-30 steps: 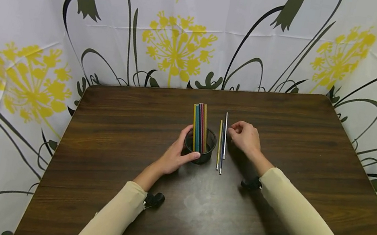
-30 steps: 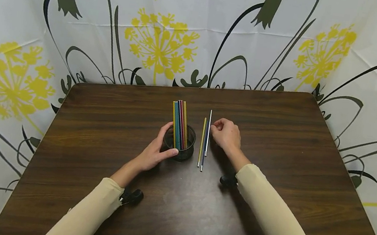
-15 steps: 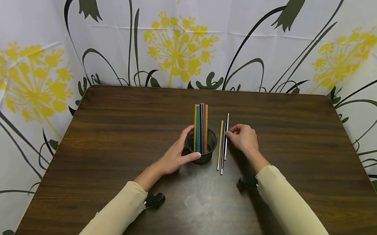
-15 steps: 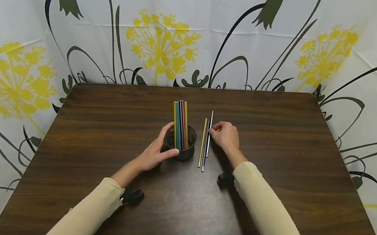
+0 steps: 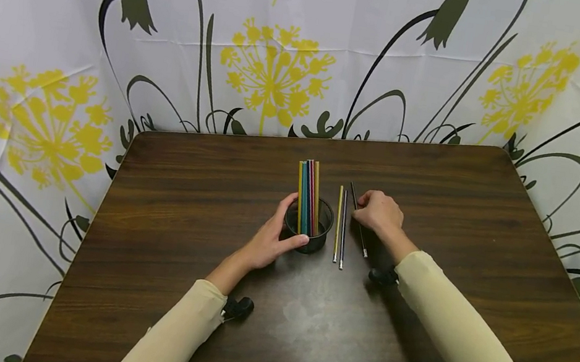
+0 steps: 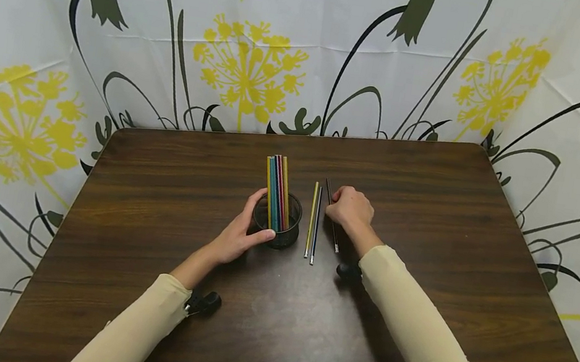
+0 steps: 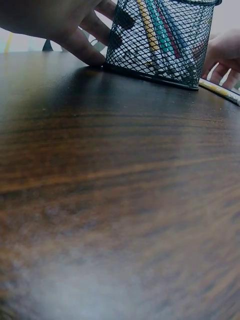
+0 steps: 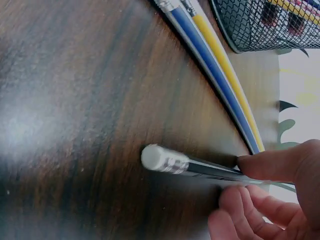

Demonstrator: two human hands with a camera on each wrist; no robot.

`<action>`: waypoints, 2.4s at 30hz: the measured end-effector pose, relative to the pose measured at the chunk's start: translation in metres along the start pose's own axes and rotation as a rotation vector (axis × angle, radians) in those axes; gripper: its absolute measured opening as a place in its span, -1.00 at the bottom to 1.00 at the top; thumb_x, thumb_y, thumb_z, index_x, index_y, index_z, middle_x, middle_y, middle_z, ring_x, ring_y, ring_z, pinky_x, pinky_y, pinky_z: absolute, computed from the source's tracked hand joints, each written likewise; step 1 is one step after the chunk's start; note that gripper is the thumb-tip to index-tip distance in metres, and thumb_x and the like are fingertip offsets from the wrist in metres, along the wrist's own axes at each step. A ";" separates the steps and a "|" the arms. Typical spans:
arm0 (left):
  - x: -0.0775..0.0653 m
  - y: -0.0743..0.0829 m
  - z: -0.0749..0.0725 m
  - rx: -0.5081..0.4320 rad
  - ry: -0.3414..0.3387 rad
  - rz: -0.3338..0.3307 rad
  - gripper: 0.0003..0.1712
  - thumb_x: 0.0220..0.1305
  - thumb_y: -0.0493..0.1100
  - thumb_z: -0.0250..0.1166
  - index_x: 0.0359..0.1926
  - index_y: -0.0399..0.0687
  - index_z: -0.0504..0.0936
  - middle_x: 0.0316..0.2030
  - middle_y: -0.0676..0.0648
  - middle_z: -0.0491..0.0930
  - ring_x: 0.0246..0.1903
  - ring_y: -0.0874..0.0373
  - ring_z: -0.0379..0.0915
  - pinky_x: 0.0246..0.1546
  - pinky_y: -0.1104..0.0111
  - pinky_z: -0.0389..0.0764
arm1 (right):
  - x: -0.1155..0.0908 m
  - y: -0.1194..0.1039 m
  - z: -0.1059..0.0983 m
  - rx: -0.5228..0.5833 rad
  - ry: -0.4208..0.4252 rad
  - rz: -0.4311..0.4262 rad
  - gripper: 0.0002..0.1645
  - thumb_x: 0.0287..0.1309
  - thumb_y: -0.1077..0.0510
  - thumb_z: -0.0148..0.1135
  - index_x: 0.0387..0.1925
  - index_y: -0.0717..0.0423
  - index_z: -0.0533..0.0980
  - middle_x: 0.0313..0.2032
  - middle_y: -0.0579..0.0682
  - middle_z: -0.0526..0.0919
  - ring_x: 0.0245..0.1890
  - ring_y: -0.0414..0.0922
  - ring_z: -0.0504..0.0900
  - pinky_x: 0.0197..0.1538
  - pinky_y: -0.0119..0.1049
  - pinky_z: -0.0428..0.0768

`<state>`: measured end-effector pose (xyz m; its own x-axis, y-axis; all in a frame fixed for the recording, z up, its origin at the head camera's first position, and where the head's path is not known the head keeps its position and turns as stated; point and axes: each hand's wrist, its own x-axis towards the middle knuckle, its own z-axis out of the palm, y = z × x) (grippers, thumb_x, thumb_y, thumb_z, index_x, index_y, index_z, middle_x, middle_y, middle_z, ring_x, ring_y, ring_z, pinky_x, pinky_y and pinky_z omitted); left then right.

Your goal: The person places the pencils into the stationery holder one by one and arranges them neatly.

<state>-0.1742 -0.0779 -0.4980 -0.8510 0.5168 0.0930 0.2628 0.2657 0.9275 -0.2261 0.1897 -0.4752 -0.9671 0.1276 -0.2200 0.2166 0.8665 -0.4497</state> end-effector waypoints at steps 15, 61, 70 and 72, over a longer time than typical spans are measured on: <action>0.000 -0.002 0.001 0.020 0.003 -0.013 -0.02 0.32 0.04 0.29 0.51 0.46 -0.18 0.34 -0.12 0.24 0.14 -0.02 0.39 0.19 -0.02 0.35 | -0.004 0.004 -0.012 -0.021 0.028 -0.023 -0.76 0.05 0.06 0.18 -0.23 -0.01 0.63 -0.19 0.06 0.67 -0.21 0.08 0.58 -0.18 0.06 0.51; -0.006 0.035 -0.004 -0.014 -0.031 -0.002 -0.05 0.36 -0.25 0.22 0.53 -0.06 -0.20 0.42 -0.30 0.08 0.28 -0.20 0.20 0.26 -0.09 0.23 | -0.064 -0.069 -0.017 0.322 0.166 -0.563 -0.79 0.12 0.18 0.28 -0.17 0.09 0.56 -0.39 -0.09 0.70 -0.45 -0.19 0.66 -0.38 -0.21 0.57; -0.005 0.036 -0.004 -0.027 -0.029 0.010 -0.06 0.34 -0.28 0.21 0.53 -0.07 -0.19 0.40 -0.30 0.10 0.26 -0.20 0.23 0.24 -0.09 0.26 | -0.062 -0.070 -0.014 0.263 0.172 -0.552 -0.83 0.11 0.15 0.32 -0.22 0.06 0.58 -0.45 -0.13 0.68 -0.53 -0.24 0.59 -0.43 -0.24 0.53; -0.005 0.036 -0.004 -0.027 -0.026 0.010 -0.06 0.34 -0.28 0.21 0.53 -0.08 -0.19 0.40 -0.30 0.11 0.26 -0.19 0.23 0.24 -0.09 0.25 | -0.062 -0.070 -0.013 0.264 0.170 -0.552 -0.82 0.12 0.13 0.34 -0.22 0.07 0.59 -0.45 -0.13 0.68 -0.52 -0.23 0.61 -0.41 -0.24 0.54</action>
<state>-0.1625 -0.0743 -0.4637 -0.8360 0.5407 0.0935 0.2590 0.2387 0.9359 -0.1834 0.1280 -0.4189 -0.9487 -0.2101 0.2362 -0.3153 0.6809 -0.6610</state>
